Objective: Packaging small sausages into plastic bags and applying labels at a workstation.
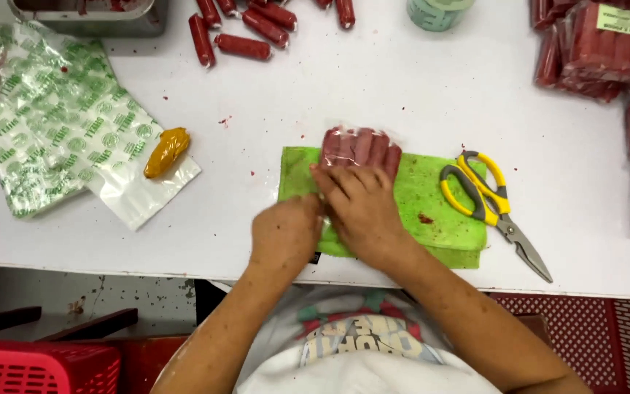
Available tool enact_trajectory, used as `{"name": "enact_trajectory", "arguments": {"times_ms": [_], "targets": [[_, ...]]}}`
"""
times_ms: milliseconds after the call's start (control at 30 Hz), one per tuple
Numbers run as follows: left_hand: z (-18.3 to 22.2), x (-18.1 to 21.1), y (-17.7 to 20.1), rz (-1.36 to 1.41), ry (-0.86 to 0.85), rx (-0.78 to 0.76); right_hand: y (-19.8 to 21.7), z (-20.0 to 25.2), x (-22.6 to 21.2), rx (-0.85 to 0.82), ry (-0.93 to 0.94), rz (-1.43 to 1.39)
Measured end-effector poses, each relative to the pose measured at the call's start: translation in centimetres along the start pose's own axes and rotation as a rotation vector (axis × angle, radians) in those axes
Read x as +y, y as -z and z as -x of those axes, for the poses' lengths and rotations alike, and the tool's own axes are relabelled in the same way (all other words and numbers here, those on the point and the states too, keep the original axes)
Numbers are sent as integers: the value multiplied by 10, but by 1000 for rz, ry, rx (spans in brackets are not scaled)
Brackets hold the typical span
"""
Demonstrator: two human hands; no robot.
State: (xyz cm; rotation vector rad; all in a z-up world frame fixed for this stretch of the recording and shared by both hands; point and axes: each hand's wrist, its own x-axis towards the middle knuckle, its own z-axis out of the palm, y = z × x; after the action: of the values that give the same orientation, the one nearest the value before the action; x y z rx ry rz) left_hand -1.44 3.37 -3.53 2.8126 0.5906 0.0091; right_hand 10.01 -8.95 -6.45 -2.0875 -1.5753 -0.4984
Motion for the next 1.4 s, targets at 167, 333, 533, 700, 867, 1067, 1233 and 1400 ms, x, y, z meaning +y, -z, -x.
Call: {"name": "enact_trajectory", "arguments": {"times_ms": [167, 333, 533, 700, 867, 1067, 1233, 1400], "targets": [[22, 7, -15, -10, -229, 47, -5, 5, 24, 28, 83, 41], [11, -10, -14, -109, -297, 116, -1, -49, 17, 235, 138, 193], [20, -18, -9, -101, -260, 237, 39, 2, 0, 40, -152, 6], [7, 17, -15, -51, -322, 575, 48, 66, 2, -37, -415, -295], [-33, 31, -36, -48, -542, 591, 52, 71, -2, 33, -545, -607], [-46, 48, -24, -122, -529, 665, 64, 64, -2, 66, -577, -769], [-45, 45, -27, -55, -483, 577, 74, 62, 1, 79, -566, -715], [-36, 18, 15, 111, -459, 64, 83, 54, -7, 30, -554, -725]]}}
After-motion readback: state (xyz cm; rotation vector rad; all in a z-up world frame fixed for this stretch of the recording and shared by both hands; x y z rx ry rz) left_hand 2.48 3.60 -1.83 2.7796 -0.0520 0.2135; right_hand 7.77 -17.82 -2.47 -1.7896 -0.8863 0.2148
